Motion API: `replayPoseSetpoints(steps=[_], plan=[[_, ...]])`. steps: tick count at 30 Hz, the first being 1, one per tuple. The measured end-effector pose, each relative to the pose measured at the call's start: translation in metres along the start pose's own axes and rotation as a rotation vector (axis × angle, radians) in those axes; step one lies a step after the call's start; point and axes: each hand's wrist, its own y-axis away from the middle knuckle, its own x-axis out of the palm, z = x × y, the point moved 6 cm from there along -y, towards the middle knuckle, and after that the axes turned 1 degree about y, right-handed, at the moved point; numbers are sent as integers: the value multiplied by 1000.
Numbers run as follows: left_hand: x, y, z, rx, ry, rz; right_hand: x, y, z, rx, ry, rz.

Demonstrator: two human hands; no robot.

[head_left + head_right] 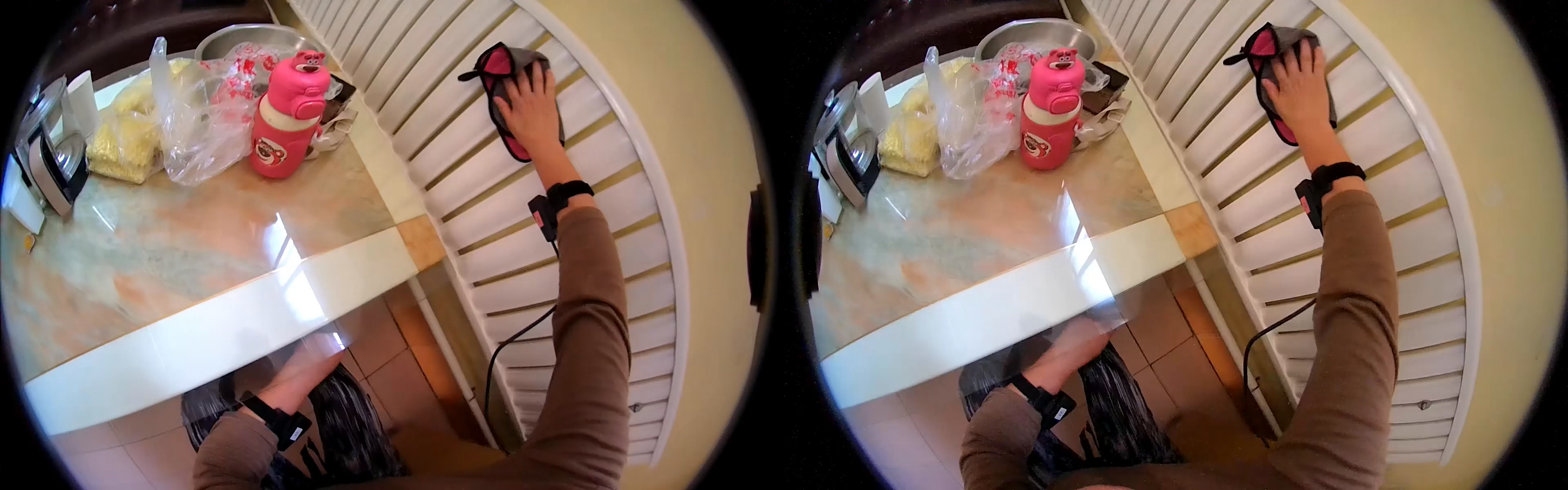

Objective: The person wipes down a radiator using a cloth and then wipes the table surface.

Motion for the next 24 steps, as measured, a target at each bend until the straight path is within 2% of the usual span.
replayPoseSetpoints(steps=[3,7,8,11,13,17,18,19,21,23,24], plan=[[3,-4,1,-27,6,13,35,0,47,-86,-55,260],[5,-8,0,-40,-11,32,58,23,119,-227,-165,336],[5,-9,-1,-38,-16,35,64,35,137,-283,-152,445],[5,-7,-2,-40,-30,54,74,77,182,-443,-167,548],[6,-5,0,-45,-25,58,81,93,195,-494,-217,516],[11,-5,7,-73,10,61,68,103,164,-507,-363,426],[14,-6,12,-110,33,70,54,100,146,-421,-384,297],[20,-6,16,-160,76,89,39,93,126,-358,-375,269],[29,-5,22,-249,135,121,16,75,78,-246,-242,204],[29,-9,21,-217,156,-20,-14,58,25,-117,-84,211],[30,-9,21,-208,162,-65,-15,54,-1,-84,-35,76]])
